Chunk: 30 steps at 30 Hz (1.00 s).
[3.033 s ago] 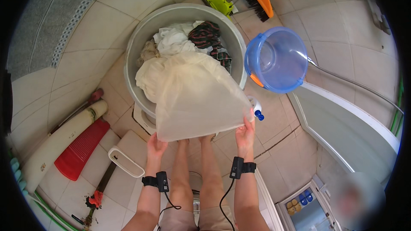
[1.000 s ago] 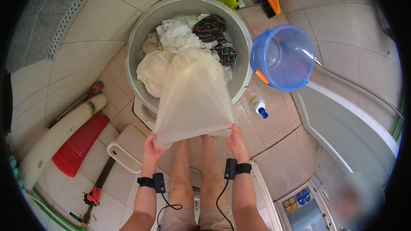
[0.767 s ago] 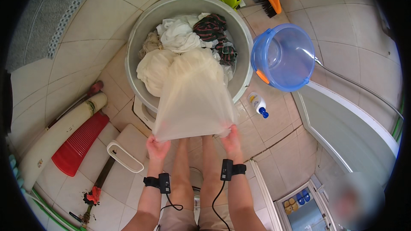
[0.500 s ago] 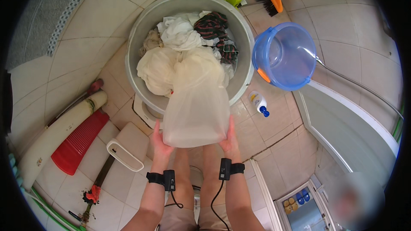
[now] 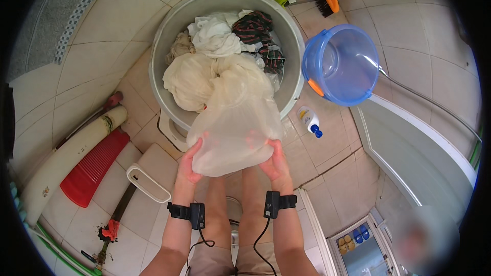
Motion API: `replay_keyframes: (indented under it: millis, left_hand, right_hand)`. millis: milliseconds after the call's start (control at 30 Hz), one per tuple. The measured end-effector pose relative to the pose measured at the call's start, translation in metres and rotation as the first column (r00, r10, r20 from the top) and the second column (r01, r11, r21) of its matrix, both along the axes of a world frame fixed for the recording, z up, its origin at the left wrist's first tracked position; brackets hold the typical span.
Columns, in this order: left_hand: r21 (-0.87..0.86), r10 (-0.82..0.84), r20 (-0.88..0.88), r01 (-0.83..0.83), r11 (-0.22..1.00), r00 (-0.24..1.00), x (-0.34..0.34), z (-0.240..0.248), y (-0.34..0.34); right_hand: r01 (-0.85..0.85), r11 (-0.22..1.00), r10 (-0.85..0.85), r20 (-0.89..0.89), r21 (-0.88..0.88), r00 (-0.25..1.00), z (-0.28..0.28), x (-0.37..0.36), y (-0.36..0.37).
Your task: The person holds and rubs a white mesh fabric bag by hand inside a large gray basin containing soapy water and clothes, turning it over to check different sides before lifting it up out of the basin.
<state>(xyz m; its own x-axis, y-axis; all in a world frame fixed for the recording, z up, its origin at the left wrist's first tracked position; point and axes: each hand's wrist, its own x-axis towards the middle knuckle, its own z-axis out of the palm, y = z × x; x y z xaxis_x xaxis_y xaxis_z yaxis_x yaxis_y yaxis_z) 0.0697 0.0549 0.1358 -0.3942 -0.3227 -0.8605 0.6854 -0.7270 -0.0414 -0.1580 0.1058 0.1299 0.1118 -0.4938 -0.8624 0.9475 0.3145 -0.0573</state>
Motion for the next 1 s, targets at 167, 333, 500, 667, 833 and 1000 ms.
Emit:
replay_keyframes:
  millis: [167, 333, 500, 667, 833, 1000]
  left_hand:
    - [-0.144, -0.117, -0.026, 0.112, 0.983, 0.993, -0.005, 0.019, -0.018]
    - [-0.190, -0.298, 0.144, 0.322, 0.927, 0.944, -0.005, 0.031, -0.035]
    - [-0.244, -0.658, 0.424, 0.778, 0.579, 0.623, -0.001, 0.038, -0.055]
    - [-0.286, -0.732, 0.431, 0.849, 0.444, 0.528, 0.003, 0.029, -0.058]
    - [-0.241, -0.408, 0.350, 0.501, 0.831, 0.844, -0.019, 0.033, -0.055]
    - [-0.218, -0.144, 0.253, 0.201, 0.955, 0.957, -0.046, 0.035, -0.050]
  right_hand:
    - [-0.194, 0.978, 0.205, -0.196, 0.077, 0.959, 0.011, 0.004, -0.014]
    - [-0.472, 0.882, 0.455, -0.276, 0.004, 0.847, 0.029, 0.004, -0.032]
    - [-0.738, 0.672, 0.662, -0.394, -0.065, 0.637, 0.034, -0.003, -0.048]
    - [-0.631, 0.775, 0.567, -0.468, 0.026, 0.678, 0.050, 0.000, -0.070]
    - [-0.581, 0.813, 0.514, -0.517, 0.039, 0.685, 0.039, 0.007, -0.072]
    - [-0.505, 0.859, 0.470, -0.527, 0.088, 0.708, 0.041, 0.017, -0.080]
